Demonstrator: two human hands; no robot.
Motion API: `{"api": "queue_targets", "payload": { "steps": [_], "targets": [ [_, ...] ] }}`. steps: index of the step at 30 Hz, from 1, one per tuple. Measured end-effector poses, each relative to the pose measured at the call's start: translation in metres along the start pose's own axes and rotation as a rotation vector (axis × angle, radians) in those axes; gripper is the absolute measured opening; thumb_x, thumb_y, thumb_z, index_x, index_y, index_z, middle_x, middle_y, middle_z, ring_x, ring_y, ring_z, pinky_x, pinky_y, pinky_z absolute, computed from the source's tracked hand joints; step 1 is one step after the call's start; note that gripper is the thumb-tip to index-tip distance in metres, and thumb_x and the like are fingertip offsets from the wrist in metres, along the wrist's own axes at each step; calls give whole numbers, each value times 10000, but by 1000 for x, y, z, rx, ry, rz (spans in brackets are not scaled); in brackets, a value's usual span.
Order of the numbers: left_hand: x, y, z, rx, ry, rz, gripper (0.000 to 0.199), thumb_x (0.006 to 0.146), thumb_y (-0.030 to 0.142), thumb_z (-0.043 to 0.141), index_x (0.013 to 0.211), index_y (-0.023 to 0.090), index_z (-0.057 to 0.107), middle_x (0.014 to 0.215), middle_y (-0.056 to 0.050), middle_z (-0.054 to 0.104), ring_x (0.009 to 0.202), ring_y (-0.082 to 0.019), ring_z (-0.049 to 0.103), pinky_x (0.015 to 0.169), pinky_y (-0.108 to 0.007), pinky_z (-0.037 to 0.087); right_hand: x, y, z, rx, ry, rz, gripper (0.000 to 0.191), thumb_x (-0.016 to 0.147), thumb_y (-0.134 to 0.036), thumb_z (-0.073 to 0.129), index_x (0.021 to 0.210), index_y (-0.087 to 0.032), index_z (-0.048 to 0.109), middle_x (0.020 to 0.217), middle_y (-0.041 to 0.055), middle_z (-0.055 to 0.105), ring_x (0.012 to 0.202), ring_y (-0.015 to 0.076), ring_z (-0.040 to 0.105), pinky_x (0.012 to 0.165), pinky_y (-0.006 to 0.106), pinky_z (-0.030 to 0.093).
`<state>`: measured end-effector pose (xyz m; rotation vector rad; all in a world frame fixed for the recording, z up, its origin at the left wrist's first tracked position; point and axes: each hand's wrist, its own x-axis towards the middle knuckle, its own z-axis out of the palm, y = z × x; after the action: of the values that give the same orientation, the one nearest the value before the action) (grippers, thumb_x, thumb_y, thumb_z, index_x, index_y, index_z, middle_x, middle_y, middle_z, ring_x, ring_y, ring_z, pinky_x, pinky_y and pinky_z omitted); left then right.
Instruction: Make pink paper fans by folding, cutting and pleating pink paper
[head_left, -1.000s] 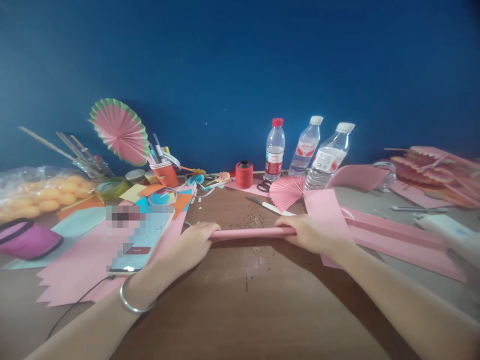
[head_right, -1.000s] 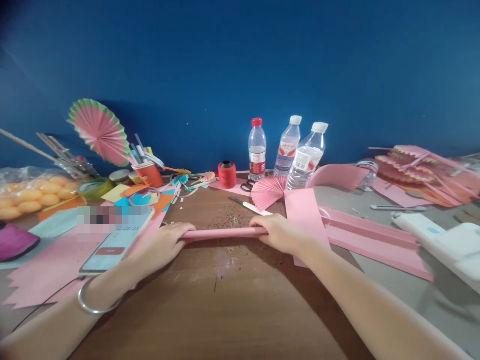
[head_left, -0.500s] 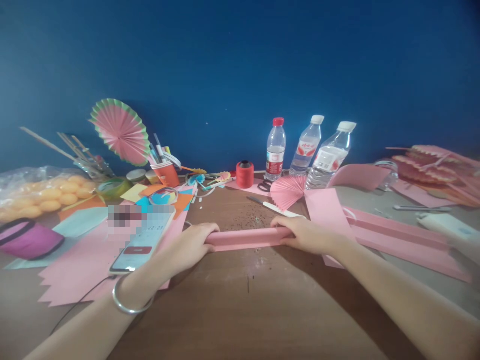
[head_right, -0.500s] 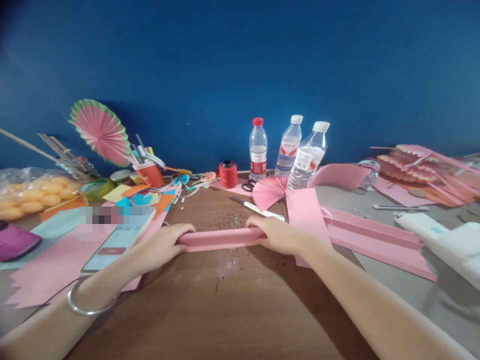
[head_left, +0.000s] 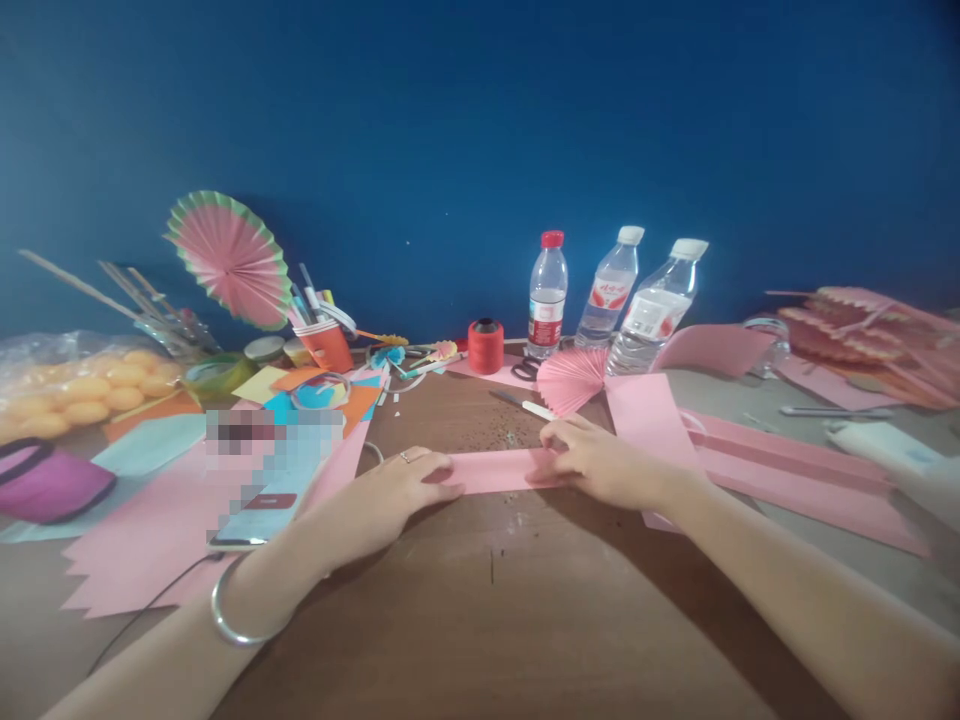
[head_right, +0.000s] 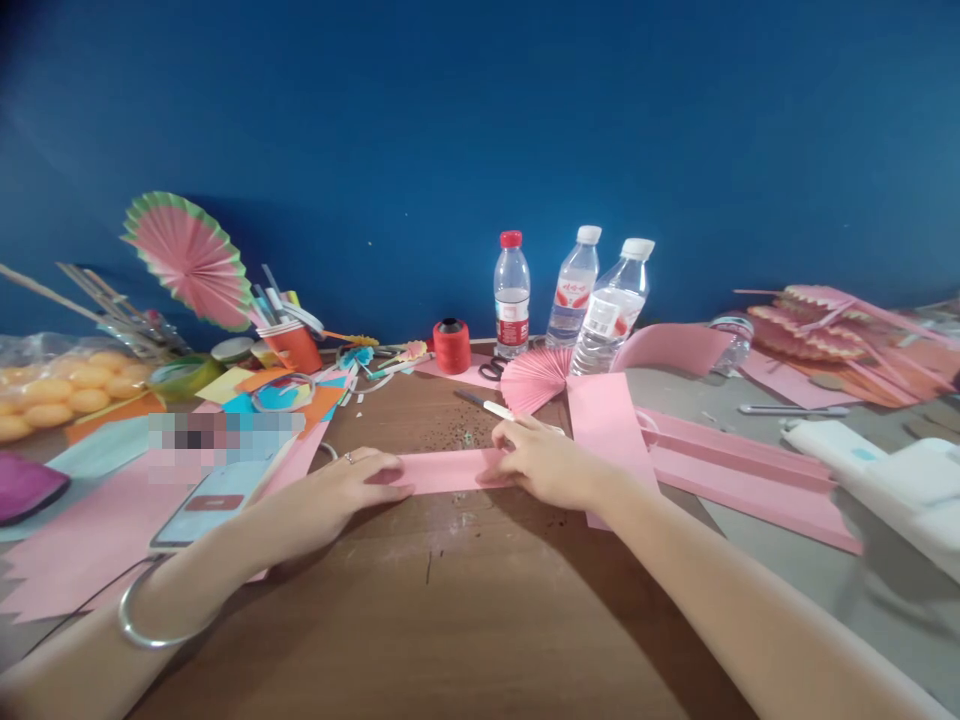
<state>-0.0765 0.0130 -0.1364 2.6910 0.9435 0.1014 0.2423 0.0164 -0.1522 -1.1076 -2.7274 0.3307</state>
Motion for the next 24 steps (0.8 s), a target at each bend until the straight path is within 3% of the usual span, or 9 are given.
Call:
{"api": "queue_targets", "payload": {
  "steps": [5,8,11,14,17,20,24],
  "targets": [
    [8,0,7,125,13,78,349,949,156,387,1210,288,577,1317,-37,524,1218,-216,446,1001,-397,390,0,-3,-4,115,-14,45,211,876,-345,565,1042,-403,681,1117,41,493,1058,213,467,918,392,405],
    [11,-1,13,158,45,80,314,949,176,395,1174,250,603,1312,-40,543,1231,-217,453,1011,-395,398,1,-4,-1,125,43,53,175,817,-378,640,972,-356,716,1170,51,492,1103,242,439,943,418,386],
    [12,1,19,174,52,71,351,933,120,371,1193,222,584,1299,-55,551,1237,-226,450,1000,-392,410,5,-9,5,53,169,-56,161,855,-332,590,842,-271,738,1149,66,532,1098,255,418,946,432,364],
    [9,9,23,193,43,57,404,901,85,366,1256,196,523,1273,-82,559,1105,-225,559,916,-359,468,9,-15,12,-3,212,-170,182,858,-206,538,772,-181,696,993,85,613,965,232,469,873,391,396],
    [9,19,22,220,5,65,455,890,108,392,1318,249,458,1258,-65,560,971,-217,615,816,-341,505,11,-17,17,2,186,-187,197,876,-165,483,828,-159,674,838,74,638,813,195,507,749,324,426],
    [12,24,21,251,-26,62,514,886,113,398,1369,290,386,1228,-53,568,936,-225,612,790,-361,502,11,-14,20,9,178,-197,240,925,-206,447,1024,-185,665,884,64,649,826,186,517,743,305,421],
    [18,17,23,133,32,58,450,893,96,394,1271,310,510,1181,-25,605,1026,-206,580,876,-350,462,12,-7,20,15,159,-256,283,949,-247,430,1135,-259,642,979,46,651,877,188,506,782,316,400]
  ]
}}
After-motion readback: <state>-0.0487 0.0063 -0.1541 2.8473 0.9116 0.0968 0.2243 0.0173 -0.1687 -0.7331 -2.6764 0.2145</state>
